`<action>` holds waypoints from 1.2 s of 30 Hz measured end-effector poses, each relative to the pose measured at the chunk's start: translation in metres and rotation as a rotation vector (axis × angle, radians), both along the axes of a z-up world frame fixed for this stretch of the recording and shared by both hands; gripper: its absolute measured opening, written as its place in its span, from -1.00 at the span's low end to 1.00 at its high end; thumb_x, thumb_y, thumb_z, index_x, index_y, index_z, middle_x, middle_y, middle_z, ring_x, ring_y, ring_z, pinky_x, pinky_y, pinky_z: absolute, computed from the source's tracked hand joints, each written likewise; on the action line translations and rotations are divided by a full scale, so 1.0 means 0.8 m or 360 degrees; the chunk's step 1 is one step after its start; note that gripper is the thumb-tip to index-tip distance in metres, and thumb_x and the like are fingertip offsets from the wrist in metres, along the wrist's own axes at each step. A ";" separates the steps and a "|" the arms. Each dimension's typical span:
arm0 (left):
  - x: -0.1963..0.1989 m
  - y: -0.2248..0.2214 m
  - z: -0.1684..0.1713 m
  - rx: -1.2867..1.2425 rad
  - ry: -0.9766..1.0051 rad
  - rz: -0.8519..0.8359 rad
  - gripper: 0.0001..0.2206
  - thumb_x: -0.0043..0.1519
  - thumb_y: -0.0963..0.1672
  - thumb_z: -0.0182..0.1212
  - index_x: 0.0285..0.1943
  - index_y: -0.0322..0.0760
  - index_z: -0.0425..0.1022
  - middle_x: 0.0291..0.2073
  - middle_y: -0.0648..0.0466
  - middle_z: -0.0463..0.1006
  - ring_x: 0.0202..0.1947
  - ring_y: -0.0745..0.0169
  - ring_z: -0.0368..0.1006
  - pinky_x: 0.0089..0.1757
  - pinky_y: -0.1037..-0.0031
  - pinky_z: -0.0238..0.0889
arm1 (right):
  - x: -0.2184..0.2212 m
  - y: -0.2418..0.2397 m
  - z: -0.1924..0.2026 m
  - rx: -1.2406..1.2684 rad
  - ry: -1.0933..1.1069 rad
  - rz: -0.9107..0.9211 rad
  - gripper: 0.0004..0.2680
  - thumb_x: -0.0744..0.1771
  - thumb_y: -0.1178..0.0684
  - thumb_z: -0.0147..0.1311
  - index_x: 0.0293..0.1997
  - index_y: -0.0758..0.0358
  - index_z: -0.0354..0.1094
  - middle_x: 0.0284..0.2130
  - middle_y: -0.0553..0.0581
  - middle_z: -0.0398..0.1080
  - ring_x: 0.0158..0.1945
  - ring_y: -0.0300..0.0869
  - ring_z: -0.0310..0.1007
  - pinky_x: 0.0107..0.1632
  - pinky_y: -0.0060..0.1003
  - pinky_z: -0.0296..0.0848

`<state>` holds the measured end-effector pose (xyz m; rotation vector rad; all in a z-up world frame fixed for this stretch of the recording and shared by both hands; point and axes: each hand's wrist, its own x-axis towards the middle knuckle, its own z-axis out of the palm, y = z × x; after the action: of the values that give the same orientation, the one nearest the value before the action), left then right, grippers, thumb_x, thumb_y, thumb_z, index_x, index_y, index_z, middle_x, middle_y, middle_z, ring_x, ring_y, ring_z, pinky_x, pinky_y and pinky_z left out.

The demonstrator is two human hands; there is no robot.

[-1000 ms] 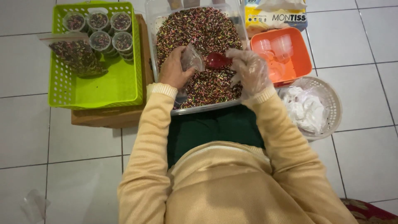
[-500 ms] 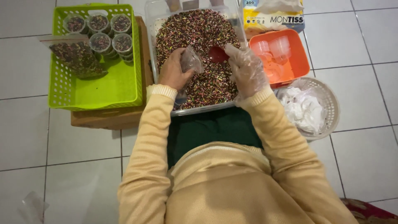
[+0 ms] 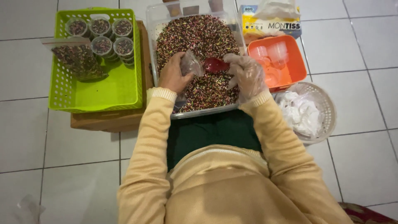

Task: The person scoops colored sprinkles from a large plastic container into small plastic bags using a red spoon.

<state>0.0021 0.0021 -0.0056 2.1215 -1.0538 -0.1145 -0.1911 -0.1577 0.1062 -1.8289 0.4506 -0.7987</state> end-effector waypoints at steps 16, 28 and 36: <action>-0.006 0.001 -0.002 0.0043 0.0028 0.0031 -0.28 0.05 -0.01 0.50 0.39 -0.18 0.25 0.14 -0.28 0.45 0.17 -0.40 0.44 0.16 -0.01 0.31 | 0.009 0.011 0.043 -0.0954 -0.0217 0.0146 -0.88 0.41 0.29 -0.03 -0.06 0.45 0.47 0.04 0.55 0.44 -0.60 -0.22 0.43 -0.44 -0.35 0.54; -0.003 0.000 0.001 0.0014 0.0009 0.0026 -0.29 0.04 0.01 0.50 0.37 -0.18 0.25 0.11 -0.25 0.48 0.15 -0.36 0.46 0.14 -0.02 0.31 | 0.017 0.009 -0.002 0.0157 0.0007 -0.0021 -0.83 0.30 0.33 0.02 -0.15 0.30 0.55 -0.30 0.33 0.55 -0.75 -0.27 0.40 -0.69 -0.43 0.44; -0.003 -0.003 0.002 0.0044 -0.0026 0.0034 -0.29 0.04 -0.01 0.49 0.37 -0.18 0.26 0.14 -0.23 0.47 0.15 -0.35 0.47 0.15 0.01 0.32 | 0.016 -0.016 0.007 -0.0780 -0.0287 0.0311 -0.84 0.38 0.38 -0.08 -0.03 0.46 0.45 -0.14 0.45 0.52 -0.58 -0.21 0.49 -0.54 -0.48 0.47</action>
<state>-0.0003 0.0000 -0.0039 2.1613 -1.0442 -0.1025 -0.1783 -0.1704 0.1119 -2.1815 -0.0507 -0.9865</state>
